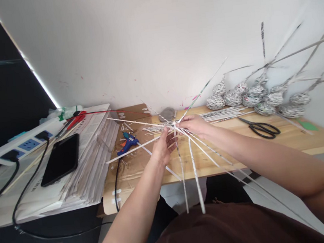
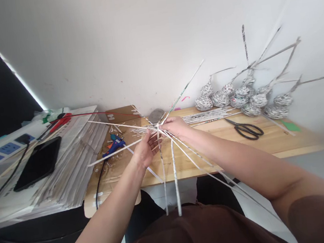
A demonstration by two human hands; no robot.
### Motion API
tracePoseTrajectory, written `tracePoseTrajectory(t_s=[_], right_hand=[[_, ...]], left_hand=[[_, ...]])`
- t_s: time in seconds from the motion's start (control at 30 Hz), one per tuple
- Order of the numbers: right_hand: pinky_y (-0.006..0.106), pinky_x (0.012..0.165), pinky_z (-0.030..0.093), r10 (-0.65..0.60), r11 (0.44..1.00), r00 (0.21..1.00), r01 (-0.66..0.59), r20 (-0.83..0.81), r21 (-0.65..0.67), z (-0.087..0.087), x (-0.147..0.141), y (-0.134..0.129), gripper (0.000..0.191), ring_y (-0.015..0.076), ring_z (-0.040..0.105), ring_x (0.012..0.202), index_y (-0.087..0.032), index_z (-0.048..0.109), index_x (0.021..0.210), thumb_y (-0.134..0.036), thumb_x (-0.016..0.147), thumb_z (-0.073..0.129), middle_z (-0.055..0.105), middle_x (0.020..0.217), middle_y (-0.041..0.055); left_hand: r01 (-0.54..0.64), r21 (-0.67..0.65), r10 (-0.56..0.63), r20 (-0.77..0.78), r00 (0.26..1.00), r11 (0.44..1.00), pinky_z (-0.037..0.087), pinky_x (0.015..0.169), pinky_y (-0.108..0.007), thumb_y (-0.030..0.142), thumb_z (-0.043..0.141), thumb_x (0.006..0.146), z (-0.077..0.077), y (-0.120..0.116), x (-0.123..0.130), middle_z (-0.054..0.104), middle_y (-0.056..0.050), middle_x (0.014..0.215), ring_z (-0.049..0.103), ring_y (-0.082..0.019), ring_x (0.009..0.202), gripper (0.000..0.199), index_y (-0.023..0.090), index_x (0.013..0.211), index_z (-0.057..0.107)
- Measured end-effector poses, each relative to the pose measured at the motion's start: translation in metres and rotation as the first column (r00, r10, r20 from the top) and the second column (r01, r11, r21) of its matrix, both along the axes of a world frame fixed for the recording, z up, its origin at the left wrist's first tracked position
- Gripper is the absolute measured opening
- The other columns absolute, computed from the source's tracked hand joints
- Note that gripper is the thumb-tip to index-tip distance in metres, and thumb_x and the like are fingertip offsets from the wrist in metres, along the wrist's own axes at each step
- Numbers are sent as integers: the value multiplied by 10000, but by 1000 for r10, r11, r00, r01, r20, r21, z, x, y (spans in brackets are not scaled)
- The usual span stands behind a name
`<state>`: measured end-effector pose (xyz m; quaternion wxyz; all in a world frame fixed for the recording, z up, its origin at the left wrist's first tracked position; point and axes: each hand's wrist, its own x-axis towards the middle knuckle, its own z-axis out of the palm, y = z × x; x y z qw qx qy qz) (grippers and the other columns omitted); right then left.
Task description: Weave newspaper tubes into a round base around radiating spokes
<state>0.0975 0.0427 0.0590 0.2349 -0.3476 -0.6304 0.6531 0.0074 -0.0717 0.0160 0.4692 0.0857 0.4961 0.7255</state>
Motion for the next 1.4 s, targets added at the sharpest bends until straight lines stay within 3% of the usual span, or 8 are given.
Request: tracePoseTrajectory(t_s=[0.23, 0.37, 0.57, 0.8, 0.93, 1.07, 1.23, 1.4], right_hand=[[207, 454, 467, 53, 971, 999, -53, 8, 231, 43, 12, 25, 221, 123, 623, 498, -145, 703, 727, -282, 623, 840, 687, 627, 3], [222, 471, 486, 80, 959, 997, -82, 17, 270, 59, 21, 28, 273, 124, 625, 513, -139, 726, 762, -320, 605, 858, 706, 682, 16], [241, 563, 548, 169, 935, 984, -143, -52, 323, 86, 37, 37, 232, 115, 628, 580, -147, 749, 785, -293, 637, 850, 724, 739, 49], [252, 560, 570, 244, 944, 965, -213, -98, 253, 124, 58, 39, 203, 114, 611, 591, -165, 752, 834, -228, 660, 835, 709, 736, 42], [254, 559, 562, 284, 944, 959, -280, 2, 173, 108, 58, 45, 264, 123, 623, 586, -151, 747, 831, -235, 610, 863, 713, 741, 54], [230, 541, 532, 402, 905, 902, -417, 160, 79, 62, 47, 49, 345, 110, 606, 572, -149, 747, 818, -310, 546, 886, 707, 724, 28], [220, 561, 520, 517, 847, 828, -532, 215, 12, 15, 29, 49, 357, 107, 593, 616, -162, 740, 801, -353, 531, 874, 691, 711, -1], [244, 588, 530, 524, 837, 822, -546, 223, 47, 1, 16, 52, 413, 124, 605, 637, -162, 734, 850, -368, 520, 873, 697, 739, 6]], left_hand=[[195, 20, -187, -200, 962, 981, 496, 767, -260, 500, 797, 677, -1, -19, 0, 715, -114, 1091, 665, -162, 889, 479, 205, 1049, 740], [227, 25, -209, -302, 930, 974, 478, 674, -222, 465, 805, 677, 2, -28, 7, 725, -112, 1001, 651, -134, 781, 399, 170, 941, 758], [196, 133, -127, -404, 906, 972, 348, 456, -185, 536, 722, 745, 31, -42, 5, 694, -88, 760, 597, -103, 598, 404, 135, 696, 709], [310, 161, -216, -432, 876, 937, 408, 486, -194, 456, 775, 719, 49, -61, 6, 694, -102, 859, 625, -124, 641, 381, 141, 929, 739], [423, 147, -343, -383, 858, 894, 423, 466, -191, 392, 771, 749, 51, -69, 15, 693, -89, 877, 627, -118, 605, 431, 174, 1110, 687], [523, 127, -479, -264, 837, 843, 471, 486, -214, 369, 784, 744, 48, -73, 24, 710, -102, 890, 666, -154, 625, 555, 198, 1242, 610], [326, 42, -316, -159, 935, 945, 442, 499, -176, 299, 856, 655, 25, -65, 17, 700, -92, 819, 639, -110, 630, 421, 124, 1011, 717], [118, 2, -115, -193, 974, 993, 516, 705, -237, 214, 891, 574, 3, -48, 1, 718, -87, 873, 647, -120, 722, 360, 136, 899, 756]])
